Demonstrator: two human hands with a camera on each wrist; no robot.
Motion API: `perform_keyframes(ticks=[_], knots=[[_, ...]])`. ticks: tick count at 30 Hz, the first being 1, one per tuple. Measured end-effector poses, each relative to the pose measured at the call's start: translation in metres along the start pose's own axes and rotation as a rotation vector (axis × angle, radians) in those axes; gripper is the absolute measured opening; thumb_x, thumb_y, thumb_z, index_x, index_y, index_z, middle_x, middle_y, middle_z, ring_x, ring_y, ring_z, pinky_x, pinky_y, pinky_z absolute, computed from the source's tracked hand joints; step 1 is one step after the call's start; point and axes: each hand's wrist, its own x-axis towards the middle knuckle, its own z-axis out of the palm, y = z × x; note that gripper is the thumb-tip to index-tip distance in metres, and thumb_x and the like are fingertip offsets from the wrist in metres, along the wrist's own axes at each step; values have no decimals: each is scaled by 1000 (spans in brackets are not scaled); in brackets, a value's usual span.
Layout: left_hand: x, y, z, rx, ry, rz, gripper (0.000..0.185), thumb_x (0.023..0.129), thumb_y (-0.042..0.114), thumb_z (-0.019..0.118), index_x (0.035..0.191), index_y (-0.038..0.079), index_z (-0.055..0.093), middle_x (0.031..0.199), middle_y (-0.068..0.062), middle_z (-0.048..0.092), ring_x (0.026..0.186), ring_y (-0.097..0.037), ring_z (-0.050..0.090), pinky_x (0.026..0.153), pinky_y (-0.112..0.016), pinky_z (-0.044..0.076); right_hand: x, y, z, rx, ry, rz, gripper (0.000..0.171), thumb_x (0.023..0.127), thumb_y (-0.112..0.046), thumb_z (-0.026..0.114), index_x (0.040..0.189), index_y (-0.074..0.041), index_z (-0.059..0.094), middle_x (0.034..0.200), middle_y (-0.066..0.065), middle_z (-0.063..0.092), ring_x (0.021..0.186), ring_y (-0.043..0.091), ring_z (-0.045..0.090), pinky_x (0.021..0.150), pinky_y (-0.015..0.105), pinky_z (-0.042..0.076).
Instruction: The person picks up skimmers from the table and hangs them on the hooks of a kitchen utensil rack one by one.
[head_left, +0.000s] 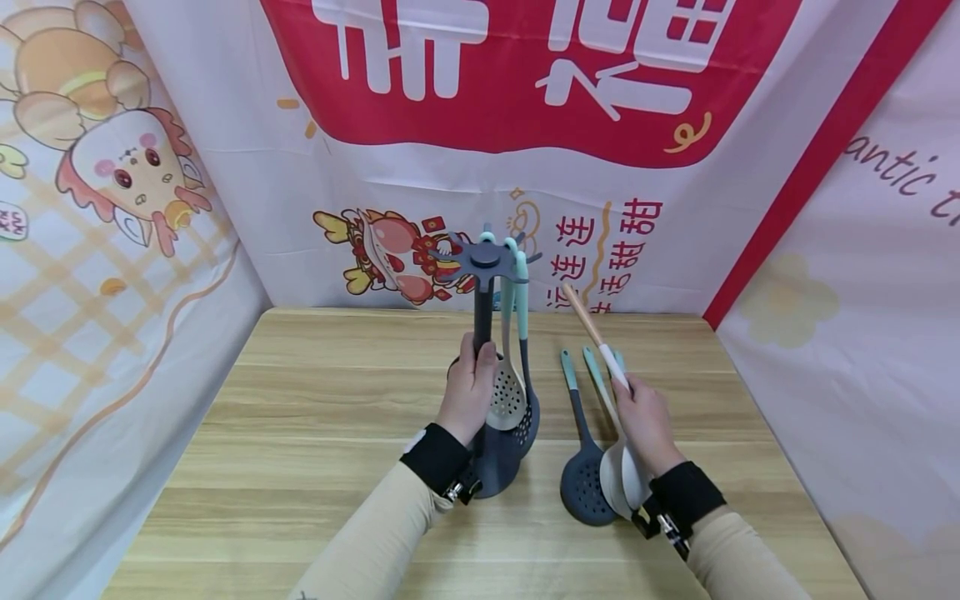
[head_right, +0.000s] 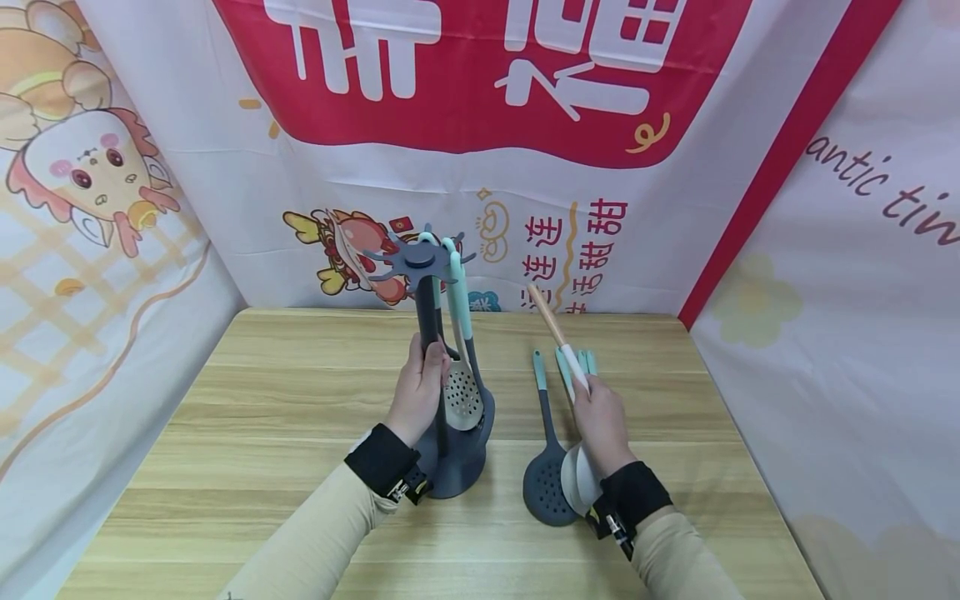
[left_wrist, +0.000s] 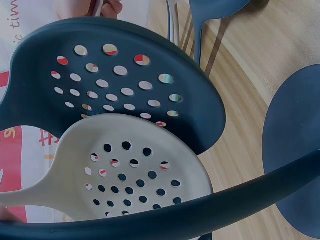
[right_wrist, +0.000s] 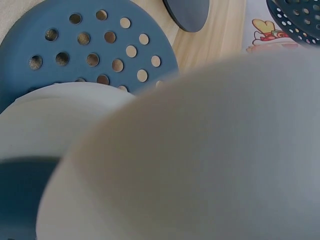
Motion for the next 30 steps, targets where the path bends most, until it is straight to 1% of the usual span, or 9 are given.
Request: perform_keyframes(ticks=[3, 7, 14, 18, 22, 27, 30], knots=[[0, 0, 0, -1, -1, -2, 23, 109, 27, 31, 106, 6, 40, 73, -1, 38, 59, -15, 37, 55, -23, 31, -1, -2, 0, 2, 0, 14, 42, 107, -33, 39, 134, -3, 54, 77, 6, 46, 61, 17, 44, 51, 25, 37], [0, 0, 0, -2, -3, -5, 23, 109, 27, 31, 106, 6, 40, 73, -1, 38, 59, -15, 37, 55, -23, 31, -2, -4, 0, 3, 7, 14, 46, 107, -34, 39, 138, -2, 51, 79, 7, 47, 62, 17, 44, 51, 26, 38], [1, 1, 0, -7, -3, 1, 25, 109, 29, 32, 106, 5, 40, 73, -1, 38, 59, -15, 36, 56, -23, 30, -4, -6, -2, 33, 8, 8, 48, 107, -38, 38, 135, -2, 52, 82, 8, 47, 64, 18, 44, 52, 27, 39], [1, 0, 1, -3, 0, 12, 27, 108, 31, 32, 106, 5, 40, 72, -1, 39, 59, -15, 36, 55, -23, 30, -4, -6, -2, 44, 19, -3, 44, 107, -37, 39, 130, -1, 54, 81, 7, 47, 65, 18, 44, 52, 27, 38], [1, 0, 0, 0, 2, 8, 27, 109, 31, 31, 106, 5, 40, 73, -1, 38, 59, -15, 36, 55, -23, 30, -4, -5, -2, 43, 37, -30, 40, 107, -34, 41, 124, -1, 56, 77, 6, 45, 62, 18, 44, 50, 26, 37], [1, -1, 0, -4, 2, 2, 25, 109, 29, 31, 106, 6, 40, 73, -1, 38, 59, -15, 37, 55, -23, 31, -5, -5, -2, 51, 54, -41, 42, 107, -34, 41, 128, -1, 55, 78, 6, 46, 63, 19, 44, 51, 26, 37], [1, -1, 1, -2, 4, 0, 25, 109, 29, 31, 106, 6, 40, 73, -1, 38, 59, -15, 37, 55, -23, 31, -7, -8, -3, 63, 61, -47, 42, 107, -35, 41, 127, -1, 55, 79, 7, 46, 65, 20, 44, 53, 27, 37]])
